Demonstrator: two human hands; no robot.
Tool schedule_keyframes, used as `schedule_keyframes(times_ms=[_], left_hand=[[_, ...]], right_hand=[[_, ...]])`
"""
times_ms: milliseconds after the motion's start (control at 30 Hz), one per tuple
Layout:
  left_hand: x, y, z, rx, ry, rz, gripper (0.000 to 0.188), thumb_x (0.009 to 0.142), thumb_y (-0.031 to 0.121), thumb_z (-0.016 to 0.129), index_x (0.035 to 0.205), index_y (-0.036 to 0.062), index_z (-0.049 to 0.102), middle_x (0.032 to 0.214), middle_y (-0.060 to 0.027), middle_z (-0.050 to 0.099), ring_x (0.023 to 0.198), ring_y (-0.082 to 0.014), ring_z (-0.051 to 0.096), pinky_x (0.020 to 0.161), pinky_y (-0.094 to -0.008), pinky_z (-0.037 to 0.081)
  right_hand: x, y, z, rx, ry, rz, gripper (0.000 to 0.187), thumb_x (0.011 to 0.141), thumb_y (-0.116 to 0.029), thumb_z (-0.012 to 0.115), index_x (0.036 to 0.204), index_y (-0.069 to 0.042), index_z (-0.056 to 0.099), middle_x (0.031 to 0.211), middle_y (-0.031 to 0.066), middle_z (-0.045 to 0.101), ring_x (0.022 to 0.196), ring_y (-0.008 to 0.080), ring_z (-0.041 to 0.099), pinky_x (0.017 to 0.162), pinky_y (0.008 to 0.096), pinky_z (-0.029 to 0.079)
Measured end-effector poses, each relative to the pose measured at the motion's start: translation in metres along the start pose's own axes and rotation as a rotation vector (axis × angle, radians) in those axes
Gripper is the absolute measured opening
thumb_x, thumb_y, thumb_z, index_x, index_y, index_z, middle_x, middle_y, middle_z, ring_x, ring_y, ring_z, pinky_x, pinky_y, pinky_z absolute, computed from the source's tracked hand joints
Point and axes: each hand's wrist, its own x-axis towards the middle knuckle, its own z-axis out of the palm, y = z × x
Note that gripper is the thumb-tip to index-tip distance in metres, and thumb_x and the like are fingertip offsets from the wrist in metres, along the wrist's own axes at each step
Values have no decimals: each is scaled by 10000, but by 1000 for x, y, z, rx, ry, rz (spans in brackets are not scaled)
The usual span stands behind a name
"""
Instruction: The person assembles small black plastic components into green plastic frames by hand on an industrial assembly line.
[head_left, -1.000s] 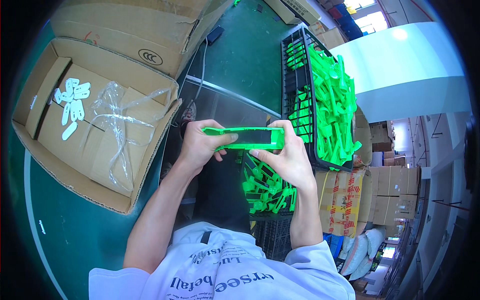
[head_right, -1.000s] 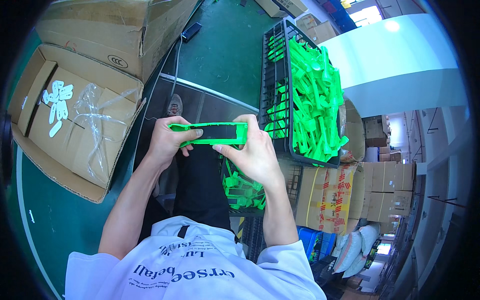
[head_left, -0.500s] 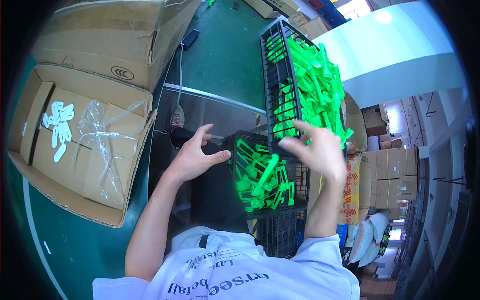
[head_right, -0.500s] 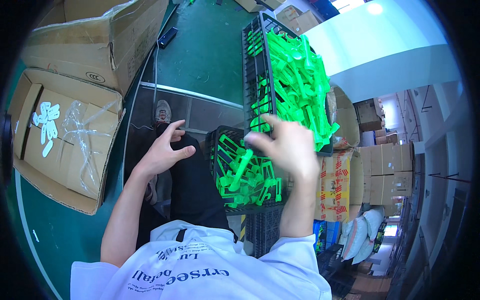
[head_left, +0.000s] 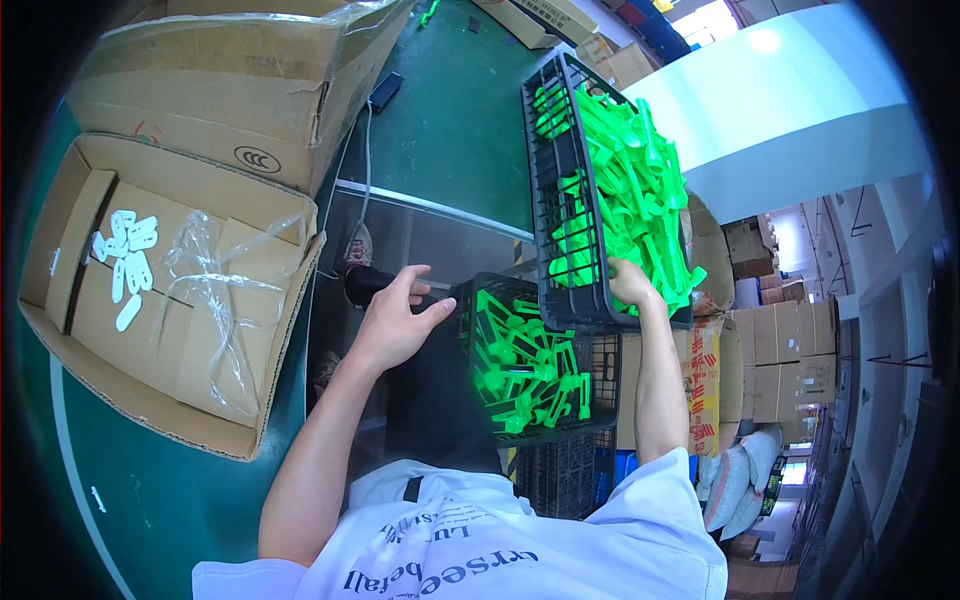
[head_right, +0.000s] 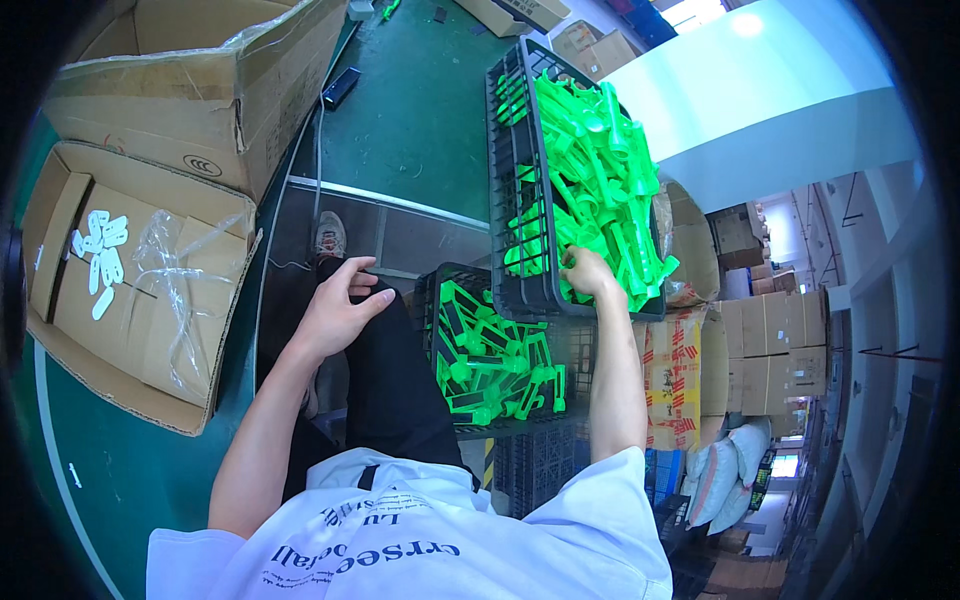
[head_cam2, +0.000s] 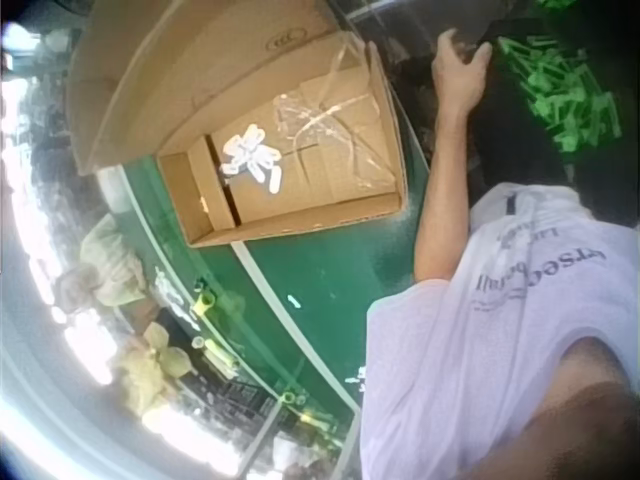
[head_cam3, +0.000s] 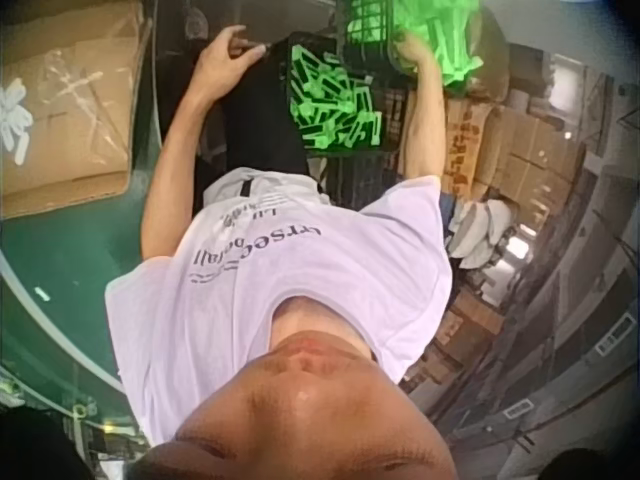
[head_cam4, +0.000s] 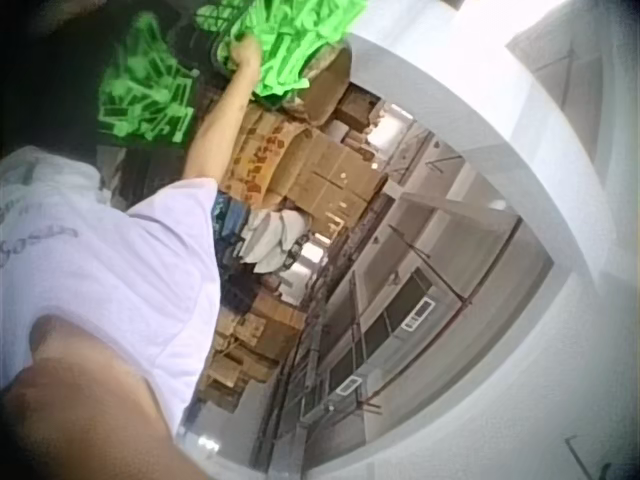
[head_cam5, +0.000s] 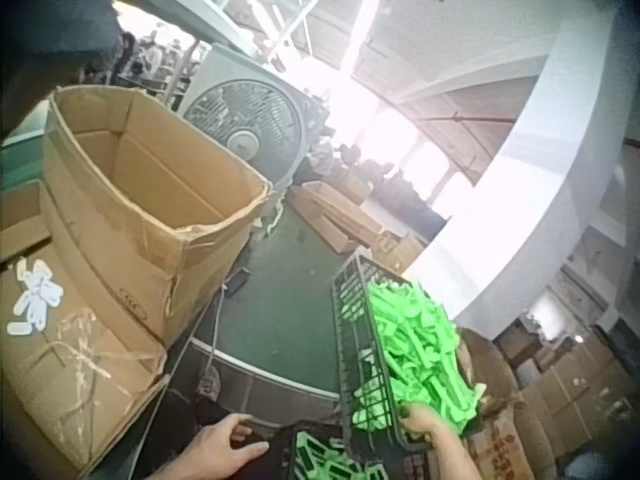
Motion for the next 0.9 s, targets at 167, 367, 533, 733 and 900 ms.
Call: schedule_keyframes(times_ms=[167,367,533,733,900], left_hand=[[-4,7,-1,-18,-4,-55,600,854,301,700,1321,-4,479,1193,-225,613,1122,-274,603,967,-385,462],[-3,9,-1,-21,20,-36,576,855,290,696,1305,-5,492,1156,-215,631,1082,-261,623,946,-377,475],[2,1,2,-42,21,-10,619,844,341,695,1308,-10,484,1153,-235,631,1060,-309,633,920,-398,490],[-1,1,-1,-32,27,-14,606,851,352,688,1299,-6,492,1144,-227,636,1056,-309,635,916,-396,492],[-2,7,-1,-55,16,-15,587,869,352,671,1291,-14,493,1129,-223,644,1056,-296,635,910,-386,493]], right_hand=[[-6,-4,2,167,200,114,488,751,-340,777,1042,-16,558,903,201,652,884,352,633,775,428,479],[8,16,3,540,257,133,420,803,-385,756,800,7,607,673,66,577,651,158,541,631,336,437],[0,19,3,597,292,210,404,793,-370,769,717,3,633,646,33,572,602,135,494,589,333,403],[-5,-1,-10,667,395,293,479,849,-439,681,755,29,642,678,57,579,658,147,517,632,334,413],[-3,24,-7,740,908,306,427,905,-373,596,832,46,623,766,125,636,760,215,589,723,354,439]])
